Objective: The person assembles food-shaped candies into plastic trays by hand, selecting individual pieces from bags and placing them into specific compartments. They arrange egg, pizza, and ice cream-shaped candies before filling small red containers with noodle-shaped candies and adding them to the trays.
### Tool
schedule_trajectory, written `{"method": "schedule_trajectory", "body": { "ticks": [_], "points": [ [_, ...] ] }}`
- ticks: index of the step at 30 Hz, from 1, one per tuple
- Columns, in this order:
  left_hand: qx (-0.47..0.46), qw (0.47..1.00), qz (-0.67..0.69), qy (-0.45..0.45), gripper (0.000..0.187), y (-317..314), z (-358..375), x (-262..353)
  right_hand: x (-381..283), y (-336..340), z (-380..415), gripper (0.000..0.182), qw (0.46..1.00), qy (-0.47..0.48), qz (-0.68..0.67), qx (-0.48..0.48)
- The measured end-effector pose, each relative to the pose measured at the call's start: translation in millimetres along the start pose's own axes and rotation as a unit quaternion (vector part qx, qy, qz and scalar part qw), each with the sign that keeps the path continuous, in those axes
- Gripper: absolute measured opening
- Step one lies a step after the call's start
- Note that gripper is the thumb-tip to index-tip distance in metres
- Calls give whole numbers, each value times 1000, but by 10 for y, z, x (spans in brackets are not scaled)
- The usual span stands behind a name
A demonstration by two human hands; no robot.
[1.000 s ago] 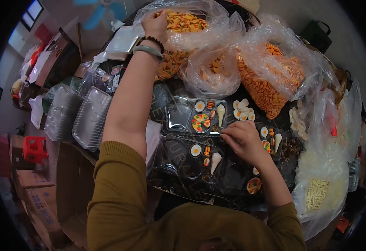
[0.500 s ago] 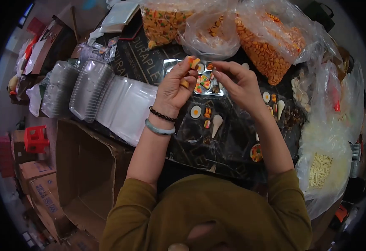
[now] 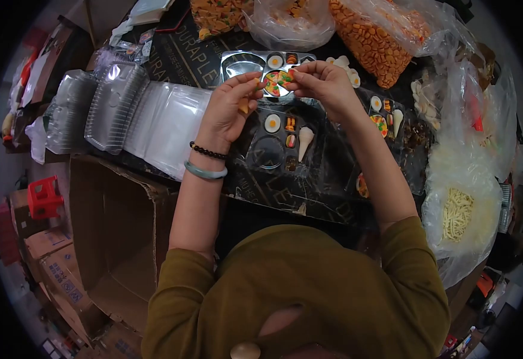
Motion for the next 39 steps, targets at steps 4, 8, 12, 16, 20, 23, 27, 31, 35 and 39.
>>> {"method": "schedule_trajectory", "body": {
  "ticks": [4,8,12,16,20,23,27,31,35,39],
  "points": [
    [34,970,-227,-77,23,145,-145,13,135,57,-114,20,975,102,197,29],
    [73,829,-525,-180,23,87,-350,-72,253,-22,-253,15,930,202,296,79],
    [65,722,-648,-233,26,18,-449,-102,209,-124,-203,14,792,298,520,121],
    [62,711,-658,-240,26,51,-493,-119,200,-134,-16,12,729,300,612,55],
    [59,719,-662,-204,24,33,-502,-106,218,-152,-11,10,704,324,630,45],
    [49,723,-660,-199,24,31,-528,-111,274,-138,-94,10,719,322,614,48],
    [50,732,-653,-185,24,30,-512,-108,240,-165,-72,12,710,316,624,75],
    [67,730,-650,-200,26,24,-537,-161,261,-185,-57,18,696,262,661,100],
    [57,744,-639,-184,28,19,-512,-113,236,-125,-60,19,799,144,580,59],
    [27,789,-601,-126,27,66,-609,-120,304,-84,-69,17,781,204,588,57]
  ]
}}
Point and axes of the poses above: each hand's wrist, its own z-axis away from the middle knuckle, its own y-axis out of the back of the hand, x = y × z, the point moved 3 cm from there along -z, towards the middle knuckle, and after that the axes turned 2 degrees about -x, right-handed, at the moved point
